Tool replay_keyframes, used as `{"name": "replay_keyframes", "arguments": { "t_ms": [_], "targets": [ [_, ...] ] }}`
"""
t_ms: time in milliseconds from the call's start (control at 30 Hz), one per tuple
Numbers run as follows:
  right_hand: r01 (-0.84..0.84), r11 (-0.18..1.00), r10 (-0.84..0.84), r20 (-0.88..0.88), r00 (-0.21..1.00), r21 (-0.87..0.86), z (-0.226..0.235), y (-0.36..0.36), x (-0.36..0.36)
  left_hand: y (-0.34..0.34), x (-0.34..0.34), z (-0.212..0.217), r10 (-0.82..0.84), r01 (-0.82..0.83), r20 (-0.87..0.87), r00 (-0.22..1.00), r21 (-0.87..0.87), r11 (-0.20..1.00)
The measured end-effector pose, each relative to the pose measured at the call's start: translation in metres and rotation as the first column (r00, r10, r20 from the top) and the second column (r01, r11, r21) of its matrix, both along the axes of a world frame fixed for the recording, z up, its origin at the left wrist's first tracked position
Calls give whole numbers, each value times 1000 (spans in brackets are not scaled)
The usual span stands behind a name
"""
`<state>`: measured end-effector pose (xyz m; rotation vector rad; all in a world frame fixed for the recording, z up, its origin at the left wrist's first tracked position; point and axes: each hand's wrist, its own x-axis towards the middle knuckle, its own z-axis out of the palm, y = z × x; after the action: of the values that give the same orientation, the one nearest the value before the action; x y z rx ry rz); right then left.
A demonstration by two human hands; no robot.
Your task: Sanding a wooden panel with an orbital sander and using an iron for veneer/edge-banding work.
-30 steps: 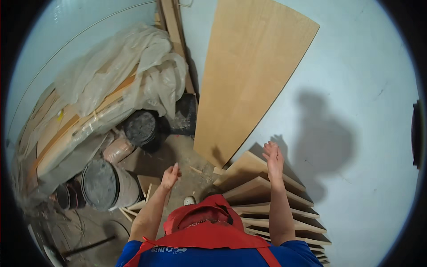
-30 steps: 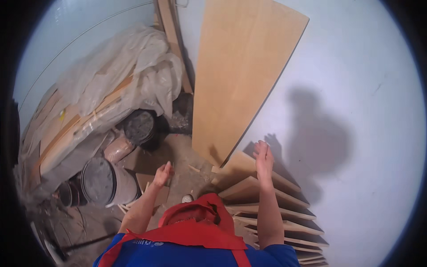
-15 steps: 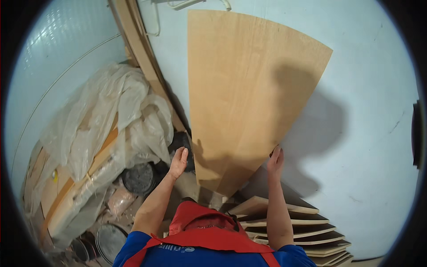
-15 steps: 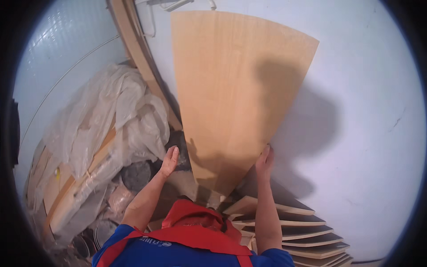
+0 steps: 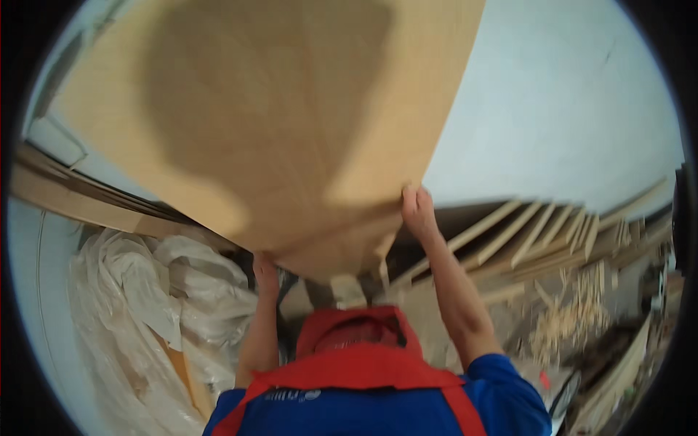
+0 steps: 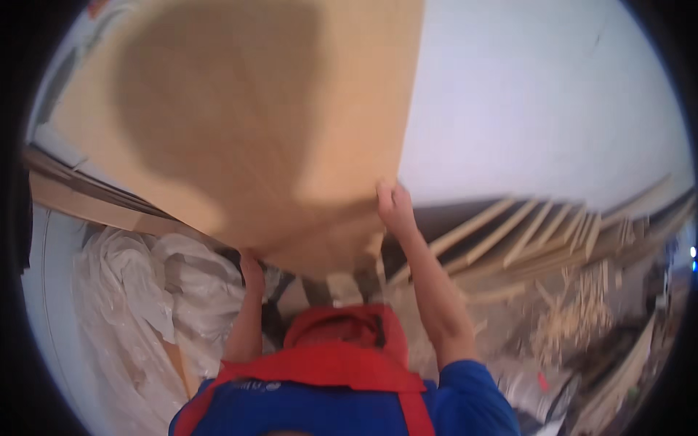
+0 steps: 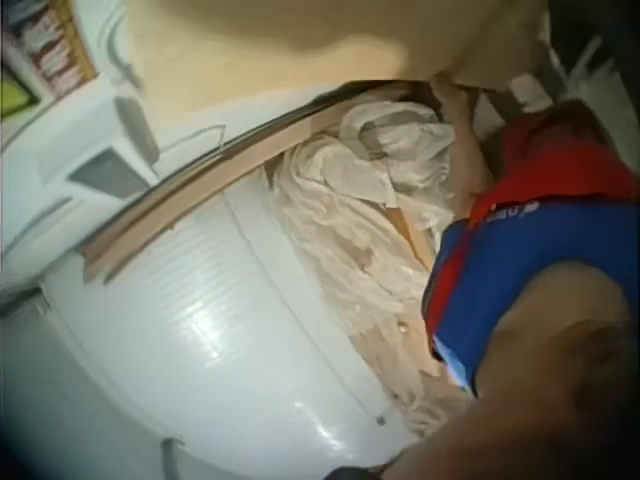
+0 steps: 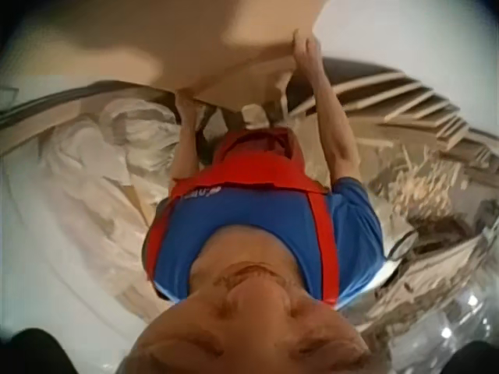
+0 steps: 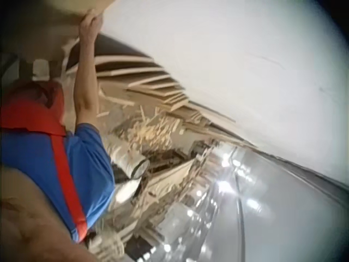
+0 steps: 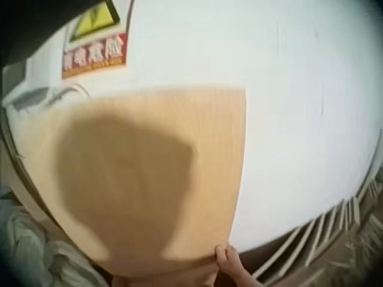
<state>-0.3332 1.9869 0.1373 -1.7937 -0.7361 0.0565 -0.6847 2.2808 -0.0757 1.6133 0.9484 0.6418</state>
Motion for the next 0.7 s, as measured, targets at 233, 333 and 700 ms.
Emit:
{"name": "replay_keyframes", "arguments": {
  "t_ms": [233, 333, 700],
  "targets": [
    [-23, 987, 46, -143, 989, 159, 1, -16, -70, -23, 18, 6, 258, -94, 574, 777, -300, 949],
    [-18, 960, 68, -170, 983, 281, 7, 1, -107, 19, -43, -36, 69, -149, 232, 970, 345, 927],
    [166, 931, -145, -87, 986, 324, 79, -107, -172, -53, -38, 77, 25, 159, 516, 856, -310, 937]
  ]
}}
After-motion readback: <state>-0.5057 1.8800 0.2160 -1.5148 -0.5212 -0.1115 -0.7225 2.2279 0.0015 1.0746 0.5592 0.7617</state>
